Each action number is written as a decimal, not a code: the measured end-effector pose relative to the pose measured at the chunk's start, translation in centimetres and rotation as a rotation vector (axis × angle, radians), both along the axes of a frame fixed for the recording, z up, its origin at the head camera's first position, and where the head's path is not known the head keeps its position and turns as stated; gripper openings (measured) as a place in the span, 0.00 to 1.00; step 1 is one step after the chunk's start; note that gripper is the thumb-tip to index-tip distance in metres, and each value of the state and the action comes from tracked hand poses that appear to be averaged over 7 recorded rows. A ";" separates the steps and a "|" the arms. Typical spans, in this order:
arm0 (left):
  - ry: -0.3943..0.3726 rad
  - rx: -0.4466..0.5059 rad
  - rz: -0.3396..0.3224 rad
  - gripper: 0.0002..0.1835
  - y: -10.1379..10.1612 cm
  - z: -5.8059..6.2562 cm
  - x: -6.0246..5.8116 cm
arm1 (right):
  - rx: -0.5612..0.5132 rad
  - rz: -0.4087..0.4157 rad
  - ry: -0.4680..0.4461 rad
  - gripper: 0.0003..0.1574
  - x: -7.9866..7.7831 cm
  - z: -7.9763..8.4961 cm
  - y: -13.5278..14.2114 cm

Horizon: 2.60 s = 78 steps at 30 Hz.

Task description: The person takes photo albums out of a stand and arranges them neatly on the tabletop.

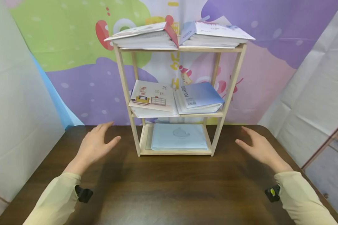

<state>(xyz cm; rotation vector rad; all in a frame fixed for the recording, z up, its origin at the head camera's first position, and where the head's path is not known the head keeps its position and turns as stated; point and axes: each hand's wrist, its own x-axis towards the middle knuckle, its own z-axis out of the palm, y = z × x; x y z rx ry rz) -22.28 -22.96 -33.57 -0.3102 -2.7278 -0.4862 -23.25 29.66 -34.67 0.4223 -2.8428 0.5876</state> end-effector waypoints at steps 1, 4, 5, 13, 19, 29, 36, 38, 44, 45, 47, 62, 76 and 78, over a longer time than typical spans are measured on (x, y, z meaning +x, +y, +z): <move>0.012 0.015 0.007 0.33 0.1 0.1 0.0 | -0.011 0.003 0.018 0.39 0.0 0.1 0.0; 0.063 0.073 0.025 0.27 0.2 0.3 0.2 | -0.040 0.003 0.076 0.28 0.2 0.5 -0.2; 0.087 0.094 0.031 0.25 0.2 0.4 0.3 | -0.051 0.001 0.091 0.25 0.2 0.7 -0.3; 0.228 0.237 0.082 0.14 0.4 1.9 0.7 | -0.115 -0.050 0.177 0.15 0.2 1.8 -1.2; 0.202 0.364 0.119 0.15 0.4 3.5 0.9 | -0.195 -0.068 0.185 0.16 0.3 2.8 -2.0; 0.211 0.443 0.101 0.17 1.2 5.9 0.8 | -0.291 -0.069 0.252 0.15 0.5 4.9 -3.6; 0.241 0.447 0.094 0.18 1.8 8.2 0.5 | -0.275 -0.021 0.268 0.17 0.5 7.0 -4.6; 0.240 0.457 0.094 0.19 1.8 9.0 0.5 | -0.282 -0.025 0.271 0.17 0.5 7.6 -5.0; 0.213 0.535 0.078 0.17 2.2 11.1 0.6 | -0.269 -0.027 0.274 0.17 0.5 9.2 -6.5; 0.204 0.554 0.072 0.17 2.2 11.4 0.6 | -0.266 -0.024 0.270 0.17 0.5 9.3 -6.8; 0.184 0.607 0.047 0.17 2.4 12.0 0.6 | -0.270 -0.010 0.259 0.17 0.5 9.7 -7.4; 0.120 0.770 -0.071 0.21 4.6 16.0 0.4 | -0.389 0.092 0.341 0.19 -0.3 13.8 -11.9; 0.134 0.767 -0.048 0.24 5.9 17.3 0.3 | -0.477 0.167 0.344 0.23 -0.3 15.9 -15.1; 0.140 0.761 -0.043 0.24 6.0 17.6 0.3 | -0.484 0.174 0.345 0.23 -0.4 16.4 -15.5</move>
